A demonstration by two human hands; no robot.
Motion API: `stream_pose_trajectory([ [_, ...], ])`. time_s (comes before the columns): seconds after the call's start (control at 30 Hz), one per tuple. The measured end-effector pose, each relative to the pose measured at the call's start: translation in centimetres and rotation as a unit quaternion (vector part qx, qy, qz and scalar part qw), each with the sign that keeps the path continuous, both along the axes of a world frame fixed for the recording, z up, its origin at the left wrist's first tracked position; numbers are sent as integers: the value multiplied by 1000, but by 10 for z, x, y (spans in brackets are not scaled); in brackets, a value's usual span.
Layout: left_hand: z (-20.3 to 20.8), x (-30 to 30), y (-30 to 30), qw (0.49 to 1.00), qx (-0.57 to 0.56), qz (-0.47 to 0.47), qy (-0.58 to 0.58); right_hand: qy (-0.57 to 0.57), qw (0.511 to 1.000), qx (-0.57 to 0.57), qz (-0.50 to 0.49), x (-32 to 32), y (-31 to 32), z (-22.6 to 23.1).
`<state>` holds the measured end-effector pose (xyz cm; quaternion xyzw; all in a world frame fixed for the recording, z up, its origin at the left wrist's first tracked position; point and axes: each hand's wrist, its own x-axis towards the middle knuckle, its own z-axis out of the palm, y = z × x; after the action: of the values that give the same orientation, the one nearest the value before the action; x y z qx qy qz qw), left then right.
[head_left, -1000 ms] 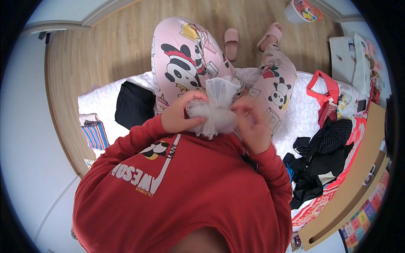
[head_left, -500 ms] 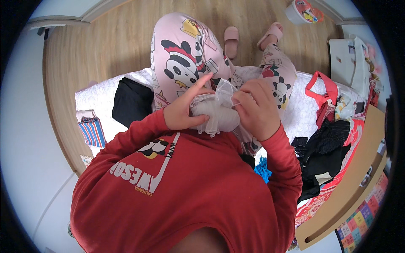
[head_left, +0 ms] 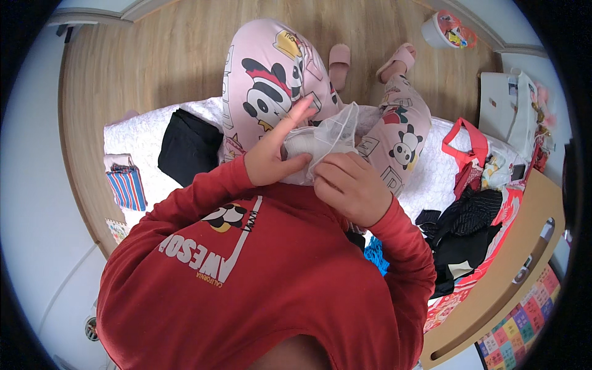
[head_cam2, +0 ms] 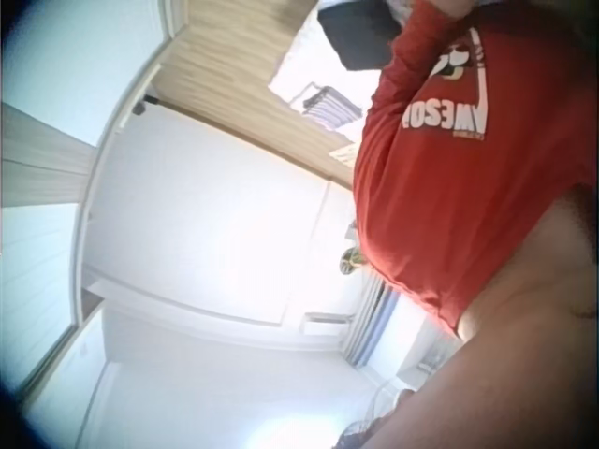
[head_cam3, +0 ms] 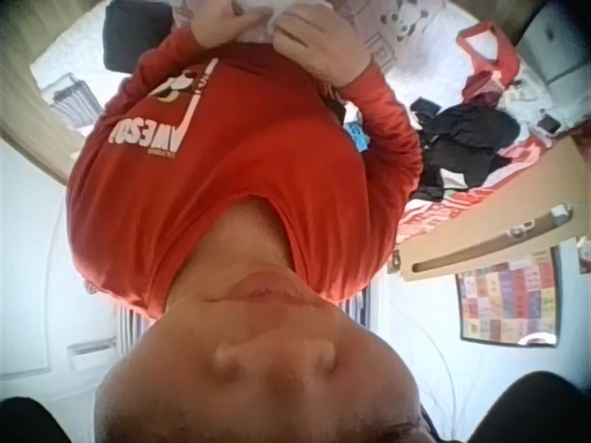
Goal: The person sits on the floor and folds a piece of white mesh fabric. They roll the fabric into a tight cylinder, then fold it into a compact square shape, and finally place it into a small clear plastic bag.
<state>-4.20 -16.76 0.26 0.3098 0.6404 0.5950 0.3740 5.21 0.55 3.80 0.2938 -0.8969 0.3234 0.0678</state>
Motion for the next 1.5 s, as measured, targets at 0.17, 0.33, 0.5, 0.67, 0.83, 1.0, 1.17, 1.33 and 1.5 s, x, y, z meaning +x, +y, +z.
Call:
stream_pose_trajectory([
  [0.17,-3,-4,1,997,6,0,78,6,998,26,-58,1,0,1],
  [0.33,-6,-9,11,990,107,90,-13,-34,973,-83,-212,0,-8,-10],
  [0.5,-2,-17,22,980,100,162,-52,-92,911,-197,-351,-19,-5,-13],
  [0.67,3,-31,17,976,96,187,59,-107,818,-328,-461,-36,-1,-13],
  [0.83,23,-57,-14,976,94,172,94,-150,851,-350,-361,-65,-11,10],
  [1.0,7,-68,-60,983,-22,175,-48,-251,844,-387,-272,-85,-52,-63],
  [1.17,-12,-47,-75,928,-163,312,122,-251,861,-314,-312,-96,-74,-74],
  [1.33,7,-26,-66,885,-114,386,231,-236,863,-281,-346,-92,-80,-66],
  [1.5,-14,-27,-55,898,-114,397,150,-203,881,-266,-333,-89,-81,-54],
])
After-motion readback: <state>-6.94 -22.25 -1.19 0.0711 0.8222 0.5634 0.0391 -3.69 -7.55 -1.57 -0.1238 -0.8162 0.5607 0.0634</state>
